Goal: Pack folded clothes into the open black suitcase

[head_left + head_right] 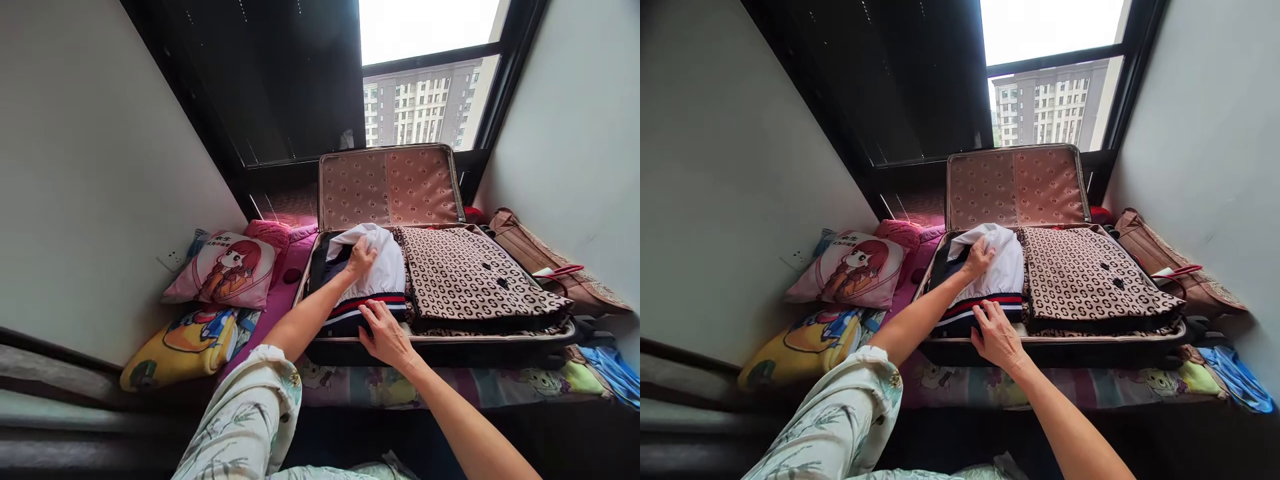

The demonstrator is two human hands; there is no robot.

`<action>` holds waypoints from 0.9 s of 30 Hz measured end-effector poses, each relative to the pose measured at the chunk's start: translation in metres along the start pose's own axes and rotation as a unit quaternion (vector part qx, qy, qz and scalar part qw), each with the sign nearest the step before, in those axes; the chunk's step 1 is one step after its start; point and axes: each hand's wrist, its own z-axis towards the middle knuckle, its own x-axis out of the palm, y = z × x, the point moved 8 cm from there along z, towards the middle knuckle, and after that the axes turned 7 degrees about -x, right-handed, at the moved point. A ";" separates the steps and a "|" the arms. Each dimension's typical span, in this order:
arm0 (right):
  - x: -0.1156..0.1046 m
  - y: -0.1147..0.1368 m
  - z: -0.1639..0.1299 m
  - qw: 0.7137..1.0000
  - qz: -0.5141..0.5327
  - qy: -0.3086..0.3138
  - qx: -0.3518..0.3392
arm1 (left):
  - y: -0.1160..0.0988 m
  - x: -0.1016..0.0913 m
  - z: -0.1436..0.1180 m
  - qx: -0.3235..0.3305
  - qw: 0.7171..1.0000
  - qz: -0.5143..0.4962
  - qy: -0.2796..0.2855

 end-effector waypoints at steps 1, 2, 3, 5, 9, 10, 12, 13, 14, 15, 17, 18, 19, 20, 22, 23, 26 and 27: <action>-0.001 0.000 0.001 1.000 0.005 -0.003 0.002 | -0.008 0.007 -0.013 0.027 0.999 -0.006 0.020; -0.003 -0.001 0.001 1.000 0.012 -0.008 0.007 | -0.017 0.013 -0.029 0.060 0.997 -0.017 0.048; -0.004 -0.002 0.001 1.000 0.019 -0.016 0.013 | -0.026 0.017 -0.046 0.095 0.992 -0.030 0.076; -0.010 -0.003 0.000 0.998 0.030 -0.046 0.016 | -0.043 0.015 -0.080 0.147 0.981 -0.061 0.114; -0.025 0.006 -0.010 0.986 0.058 -0.147 -0.045 | -0.069 -0.015 -0.138 0.194 0.971 -0.094 0.103; -0.030 0.005 -0.014 0.981 0.074 -0.173 -0.046 | -0.074 -0.023 -0.151 0.205 0.969 -0.094 0.097; -0.042 -0.009 -0.022 0.966 0.102 -0.236 0.016 | -0.082 -0.040 -0.178 0.228 0.965 -0.095 0.085; -0.051 -0.020 -0.028 0.955 0.103 -0.270 0.068 | -0.085 -0.047 -0.192 0.239 0.963 -0.097 0.080; -0.061 -0.032 -0.035 0.942 0.088 -0.301 0.121 | -0.086 -0.054 -0.206 0.248 0.960 -0.099 0.080; -0.072 -0.043 -0.040 0.930 0.059 -0.322 0.165 | -0.087 -0.059 -0.220 0.257 0.957 -0.101 0.084; -0.094 -0.058 -0.042 0.929 -0.028 -0.309 0.200 | -0.087 -0.064 -0.248 0.274 0.950 -0.100 0.109; -0.102 -0.064 -0.036 0.940 -0.070 -0.272 0.194 | -0.085 -0.066 -0.260 0.283 0.946 -0.099 0.122; -0.108 -0.069 -0.029 0.953 -0.103 -0.222 0.178 | -0.084 -0.067 -0.272 0.293 0.943 -0.094 0.131; -0.110 -0.073 -0.019 0.966 -0.123 -0.167 0.155 | -0.082 -0.069 -0.281 0.305 0.939 -0.085 0.135; -0.112 -0.072 0.000 0.986 -0.119 -0.073 0.088 | -0.077 -0.074 -0.292 0.338 0.933 -0.052 0.113; -0.113 -0.067 0.009 0.993 -0.097 -0.048 0.052 | -0.073 -0.080 -0.293 0.352 0.932 -0.025 0.083; -0.131 -0.036 0.030 0.996 0.052 -0.063 -0.023 | -0.057 -0.108 -0.281 0.345 0.935 0.072 -0.047; -0.139 -0.024 0.034 0.989 0.123 -0.082 -0.029 | -0.051 -0.121 -0.274 0.319 0.940 0.093 -0.079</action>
